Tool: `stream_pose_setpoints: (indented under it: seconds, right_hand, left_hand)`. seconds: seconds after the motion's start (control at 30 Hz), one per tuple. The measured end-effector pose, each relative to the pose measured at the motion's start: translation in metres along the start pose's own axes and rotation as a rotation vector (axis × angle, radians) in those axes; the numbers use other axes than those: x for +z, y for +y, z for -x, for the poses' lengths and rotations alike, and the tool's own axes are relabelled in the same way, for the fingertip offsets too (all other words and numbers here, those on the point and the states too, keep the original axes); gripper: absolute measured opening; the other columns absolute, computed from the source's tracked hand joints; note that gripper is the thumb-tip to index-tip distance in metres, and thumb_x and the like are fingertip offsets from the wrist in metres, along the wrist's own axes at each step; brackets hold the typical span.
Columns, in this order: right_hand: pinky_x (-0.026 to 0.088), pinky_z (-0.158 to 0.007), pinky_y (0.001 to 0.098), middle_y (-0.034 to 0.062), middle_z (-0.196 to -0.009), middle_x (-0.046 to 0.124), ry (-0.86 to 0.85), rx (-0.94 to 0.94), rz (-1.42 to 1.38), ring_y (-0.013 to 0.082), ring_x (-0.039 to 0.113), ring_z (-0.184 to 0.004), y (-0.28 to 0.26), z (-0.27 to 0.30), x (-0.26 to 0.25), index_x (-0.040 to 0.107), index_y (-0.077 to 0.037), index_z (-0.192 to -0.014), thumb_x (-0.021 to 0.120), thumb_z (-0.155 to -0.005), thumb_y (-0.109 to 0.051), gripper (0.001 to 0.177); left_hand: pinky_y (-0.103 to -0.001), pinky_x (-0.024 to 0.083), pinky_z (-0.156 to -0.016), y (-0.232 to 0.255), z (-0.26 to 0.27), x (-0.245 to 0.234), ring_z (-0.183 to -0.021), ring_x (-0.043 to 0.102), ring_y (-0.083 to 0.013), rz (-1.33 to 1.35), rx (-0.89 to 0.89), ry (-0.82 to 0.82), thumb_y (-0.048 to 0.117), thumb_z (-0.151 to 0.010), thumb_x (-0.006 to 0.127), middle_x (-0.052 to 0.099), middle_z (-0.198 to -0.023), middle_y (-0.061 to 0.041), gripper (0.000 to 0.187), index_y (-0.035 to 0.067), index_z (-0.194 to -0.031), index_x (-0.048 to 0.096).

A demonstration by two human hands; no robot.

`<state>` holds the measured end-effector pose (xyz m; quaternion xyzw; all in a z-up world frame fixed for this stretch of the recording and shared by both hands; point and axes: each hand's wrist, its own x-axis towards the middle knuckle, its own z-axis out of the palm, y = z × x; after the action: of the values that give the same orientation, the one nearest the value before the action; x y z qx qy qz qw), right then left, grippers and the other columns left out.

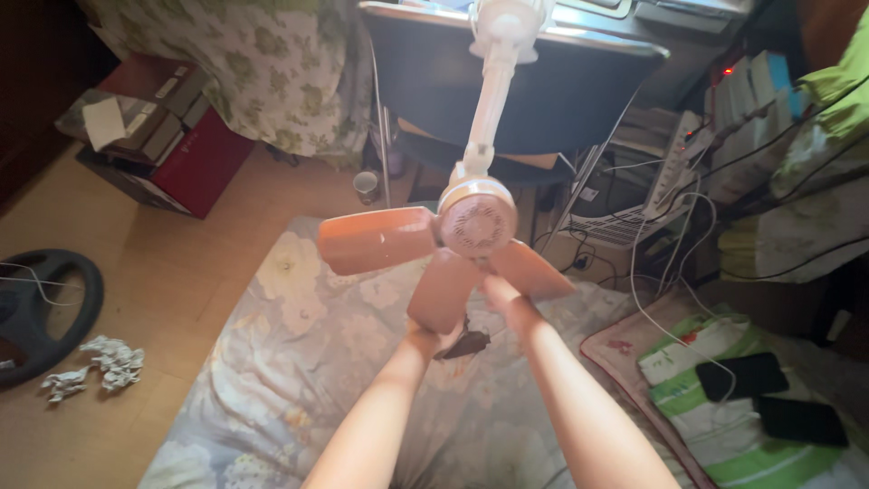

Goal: The person assembles a small handheld fan by attaching three orange plastic blades to the central hub. They insert each blade into the hub and secure it by hand, repeating the process for all three blades. The fan is held and rotated during the process to align and fit the blades.

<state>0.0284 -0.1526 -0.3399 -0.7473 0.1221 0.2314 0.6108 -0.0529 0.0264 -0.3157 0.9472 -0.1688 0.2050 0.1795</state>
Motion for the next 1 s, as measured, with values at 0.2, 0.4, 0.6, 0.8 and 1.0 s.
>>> stream_pose_setpoints:
  seconds: [0.2,0.4,0.6,0.8,1.0]
  right_hand:
    - [0.053,-0.095,0.043,0.0006,-0.132,0.067,-0.253,0.3,0.184,0.0182,0.064,-0.117,-0.029,0.092,0.01,0.058,-0.023,-0.138,0.06,-0.093,-0.033,0.046]
    - [0.052,-0.096,0.0468,0.0011,-0.131,0.068,-0.258,0.307,0.253,0.0206,0.064,-0.115,-0.075,0.137,0.002,0.062,-0.02,-0.138,0.058,-0.094,-0.039,0.049]
    - [0.052,-0.098,0.0447,0.001,-0.132,0.067,-0.256,0.286,0.27,0.0203,0.064,-0.118,-0.146,0.165,-0.018,0.063,-0.019,-0.139,0.059,-0.09,-0.032,0.051]
    - [0.052,-0.093,0.0482,0.0008,-0.117,0.076,-0.295,0.307,0.319,0.0211,0.072,-0.103,-0.207,0.191,-0.033,0.064,-0.019,-0.131,0.058,-0.087,-0.032,0.047]
    - [0.059,-0.073,0.0389,0.0021,-0.097,0.079,-0.034,0.255,0.603,0.0186,0.076,-0.081,-0.243,0.191,-0.047,0.078,-0.011,-0.104,0.071,-0.083,-0.036,0.033]
  left_hand:
    - [-0.044,0.046,-0.108,0.002,0.038,0.028,-0.13,0.057,-0.0354,0.135,-0.613,-1.137,0.062,-0.098,0.054,0.06,-0.14,-0.017,0.065,0.012,-0.138,0.061]
    - [-0.041,0.052,-0.1,0.02,0.033,-0.01,-0.121,0.067,-0.0305,0.182,-0.431,-1.229,0.054,-0.096,0.053,0.071,-0.128,-0.017,0.059,0.008,-0.131,0.069]
    - [-0.044,0.05,-0.096,0.051,-0.026,-0.076,-0.118,0.062,-0.034,0.362,-0.284,-0.965,0.026,-0.082,0.058,0.06,-0.132,-0.017,0.053,0.027,-0.133,0.071]
    - [-0.042,0.051,-0.098,0.079,-0.094,-0.181,-0.117,0.065,-0.0339,0.344,-0.377,-0.972,0.041,-0.092,0.063,0.07,-0.12,-0.019,0.044,0.009,-0.121,0.07]
    - [-0.043,0.055,-0.087,0.098,-0.146,-0.28,-0.098,0.071,-0.0317,0.354,-0.241,-0.743,0.027,-0.077,0.066,0.076,-0.1,-0.013,0.03,0.02,-0.103,0.078]
